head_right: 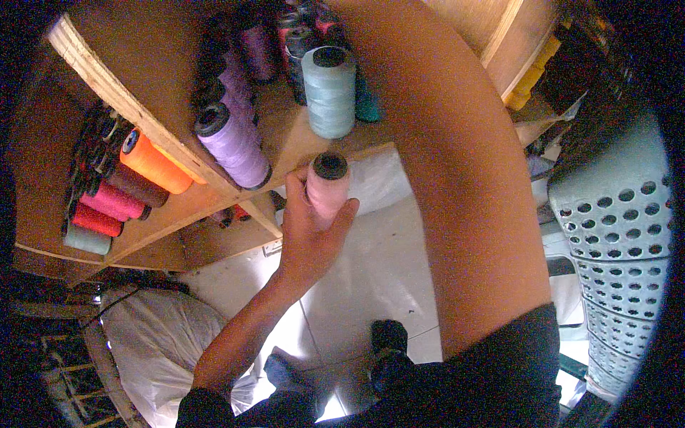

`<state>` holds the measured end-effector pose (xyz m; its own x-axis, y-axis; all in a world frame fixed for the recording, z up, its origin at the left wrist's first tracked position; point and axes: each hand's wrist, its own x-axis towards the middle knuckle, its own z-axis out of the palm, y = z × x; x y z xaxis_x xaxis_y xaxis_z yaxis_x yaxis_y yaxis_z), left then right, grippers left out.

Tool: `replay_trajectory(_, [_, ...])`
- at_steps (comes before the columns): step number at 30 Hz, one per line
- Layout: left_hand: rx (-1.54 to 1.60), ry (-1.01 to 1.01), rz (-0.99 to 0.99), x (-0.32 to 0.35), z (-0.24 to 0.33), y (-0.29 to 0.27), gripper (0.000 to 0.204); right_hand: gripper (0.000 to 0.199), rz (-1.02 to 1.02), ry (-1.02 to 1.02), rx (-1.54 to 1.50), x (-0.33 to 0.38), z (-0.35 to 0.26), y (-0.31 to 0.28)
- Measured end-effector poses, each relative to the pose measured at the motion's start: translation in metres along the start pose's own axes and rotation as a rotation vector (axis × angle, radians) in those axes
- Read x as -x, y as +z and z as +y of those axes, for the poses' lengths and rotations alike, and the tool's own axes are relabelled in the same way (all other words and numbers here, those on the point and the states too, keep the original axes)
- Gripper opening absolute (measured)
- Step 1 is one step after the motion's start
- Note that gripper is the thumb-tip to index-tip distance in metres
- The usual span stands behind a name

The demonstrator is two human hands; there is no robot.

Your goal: The person repeatedly picks up thread spools from a perforated basket and places them onto wooden shelves. The person handles spools of various colors, including blue, yellow, and pink, arranging them in rows on the shelves.

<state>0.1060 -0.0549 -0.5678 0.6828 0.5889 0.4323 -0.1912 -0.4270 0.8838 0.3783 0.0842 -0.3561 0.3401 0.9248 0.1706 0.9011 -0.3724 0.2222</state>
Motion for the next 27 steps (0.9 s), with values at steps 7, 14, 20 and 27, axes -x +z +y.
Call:
replay_trajectory(7, [0.01,-0.057,-0.016,0.0,0.006,0.0,0.047,0.041,-0.13,0.131,-0.049,-0.008,-0.001,-0.006])
replay_trajectory(14, [-0.028,0.008,0.019,0.0,-0.002,-0.002,0.048,0.05,0.157,0.28,-0.163,0.017,0.009,-0.02])
replay_trajectory(20, [-0.029,0.024,0.031,-0.001,0.005,0.0,0.048,0.045,0.468,0.477,-0.215,0.078,0.0,-0.053])
replay_trajectory(27, [0.041,0.032,0.011,0.003,0.006,0.001,0.047,0.036,0.424,0.193,-0.914,0.14,-0.016,-0.073])
